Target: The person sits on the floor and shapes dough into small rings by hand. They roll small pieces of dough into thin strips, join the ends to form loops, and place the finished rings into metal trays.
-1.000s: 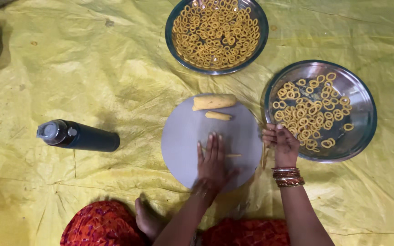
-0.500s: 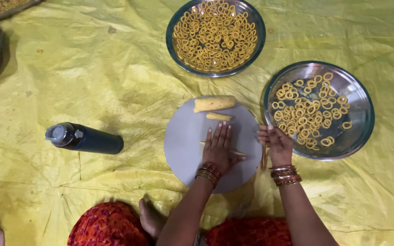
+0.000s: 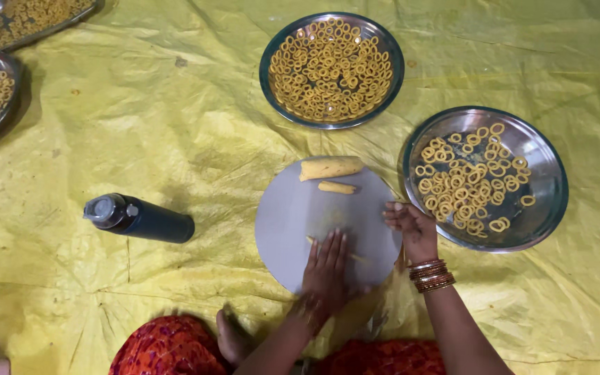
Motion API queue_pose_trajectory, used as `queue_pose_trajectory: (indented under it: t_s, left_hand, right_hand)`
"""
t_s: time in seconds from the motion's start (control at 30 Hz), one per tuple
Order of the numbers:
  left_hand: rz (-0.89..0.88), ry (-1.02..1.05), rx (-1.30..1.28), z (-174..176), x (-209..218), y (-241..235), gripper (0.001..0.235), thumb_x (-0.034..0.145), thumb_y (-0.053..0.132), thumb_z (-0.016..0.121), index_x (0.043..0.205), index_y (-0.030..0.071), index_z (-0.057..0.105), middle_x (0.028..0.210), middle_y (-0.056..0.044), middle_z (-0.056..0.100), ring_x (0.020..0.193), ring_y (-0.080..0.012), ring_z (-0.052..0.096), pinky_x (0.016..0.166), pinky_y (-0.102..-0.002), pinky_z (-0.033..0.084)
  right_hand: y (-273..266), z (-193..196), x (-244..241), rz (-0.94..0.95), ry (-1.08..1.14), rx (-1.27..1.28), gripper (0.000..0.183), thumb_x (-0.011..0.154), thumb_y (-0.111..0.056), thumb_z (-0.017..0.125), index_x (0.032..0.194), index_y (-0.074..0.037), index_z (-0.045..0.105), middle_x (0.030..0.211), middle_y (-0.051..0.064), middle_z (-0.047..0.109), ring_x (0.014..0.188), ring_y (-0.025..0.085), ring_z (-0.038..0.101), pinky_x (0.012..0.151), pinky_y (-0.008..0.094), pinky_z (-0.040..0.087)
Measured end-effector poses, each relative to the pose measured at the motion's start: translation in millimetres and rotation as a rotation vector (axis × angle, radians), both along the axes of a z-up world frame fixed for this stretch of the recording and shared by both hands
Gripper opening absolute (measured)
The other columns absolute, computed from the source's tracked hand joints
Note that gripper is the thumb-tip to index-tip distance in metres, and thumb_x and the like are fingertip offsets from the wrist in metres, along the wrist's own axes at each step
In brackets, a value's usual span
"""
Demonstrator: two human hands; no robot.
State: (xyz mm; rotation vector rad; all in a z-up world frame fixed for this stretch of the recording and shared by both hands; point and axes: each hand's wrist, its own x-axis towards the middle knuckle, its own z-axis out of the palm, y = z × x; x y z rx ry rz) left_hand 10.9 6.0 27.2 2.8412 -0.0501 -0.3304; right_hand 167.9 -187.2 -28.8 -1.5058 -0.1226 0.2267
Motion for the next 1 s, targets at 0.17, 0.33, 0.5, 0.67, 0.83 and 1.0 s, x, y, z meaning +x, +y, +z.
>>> queue_pose_trajectory:
  t_s: [0.17, 0.33, 0.5, 0.67, 0.83, 1.0]
  left_hand:
    - [0.049, -0.143, 0.040, 7.5, 53.7, -2.3, 0.114, 0.083, 0.077, 0.052, 0.159, 0.001, 0.015, 0.168, -0.015, 0.016, 0.157, -0.0259, 0.007, 0.124, -0.056, -0.003]
    - [-0.020, 0.174, 0.080, 21.3, 5.6, -0.4, 0.118, 0.082, 0.078, 0.050, 0.160, 0.002, 0.006, 0.171, -0.013, 0.003, 0.157, -0.0233, -0.003, 0.121, -0.055, -0.007]
    - [-0.080, 0.185, 0.123, 3.7, -43.4, -10.9, 0.124, 0.076, 0.081, 0.049, 0.162, 0.004, 0.005, 0.173, -0.014, 0.000, 0.154, -0.0237, -0.004, 0.120, -0.052, -0.005]
    - [-0.122, -0.207, 0.149, -11.2, -33.8, -26.6, 0.116, 0.085, 0.076, 0.055, 0.158, -0.006, 0.018, 0.168, -0.021, 0.014, 0.157, -0.0322, 0.008, 0.123, -0.053, 0.003]
    - [-0.001, -0.162, -0.018, -8.7, 61.4, -29.4, 0.116, 0.080, 0.074, 0.059, 0.157, -0.003, 0.019, 0.166, -0.017, 0.018, 0.155, -0.0269, 0.011, 0.123, -0.055, 0.001]
    - [0.010, -0.167, -0.021, -7.4, 37.8, -30.3, 0.113, 0.082, 0.072, 0.059, 0.159, -0.001, 0.020, 0.169, -0.016, 0.018, 0.157, -0.0272, 0.011, 0.124, -0.055, 0.001]
  right_hand:
    - [-1.8, 1.2, -2.0, -0.049, 0.079, -0.065, 0.026, 0.107, -0.019, 0.057, 0.115, 0.002, 0.071, 0.102, 0.016, 0.075, 0.086, 0.018, 0.072, 0.079, 0.031, 0.058]
    - [-5.2, 2.1, 4.2, -0.008, 0.015, 0.044, 0.021, 0.101, -0.015, 0.058, 0.106, 0.003, 0.067, 0.113, 0.009, 0.075, 0.089, 0.015, 0.073, 0.080, 0.029, 0.061]
    - [-0.3, 9.2, 0.1, -0.007, 0.021, -0.016, 0.024, 0.103, -0.016, 0.055, 0.111, 0.001, 0.069, 0.106, 0.010, 0.077, 0.085, 0.015, 0.073, 0.080, 0.029, 0.060]
    - [1.6, 20.9, -1.2, -0.024, 0.077, -0.084, 0.028, 0.106, -0.021, 0.057, 0.117, -0.001, 0.072, 0.096, 0.010, 0.076, 0.083, 0.014, 0.071, 0.079, 0.030, 0.057]
    - [-0.8, 22.7, -3.1, -0.020, 0.041, -0.065, 0.029, 0.105, -0.022, 0.058, 0.116, 0.001, 0.071, 0.099, 0.009, 0.076, 0.087, 0.015, 0.073, 0.081, 0.029, 0.060]
    - [-1.3, 18.5, -1.5, -0.014, 0.039, -0.023, 0.030, 0.103, -0.022, 0.058, 0.116, 0.003, 0.070, 0.100, 0.010, 0.076, 0.090, 0.016, 0.073, 0.082, 0.030, 0.061]
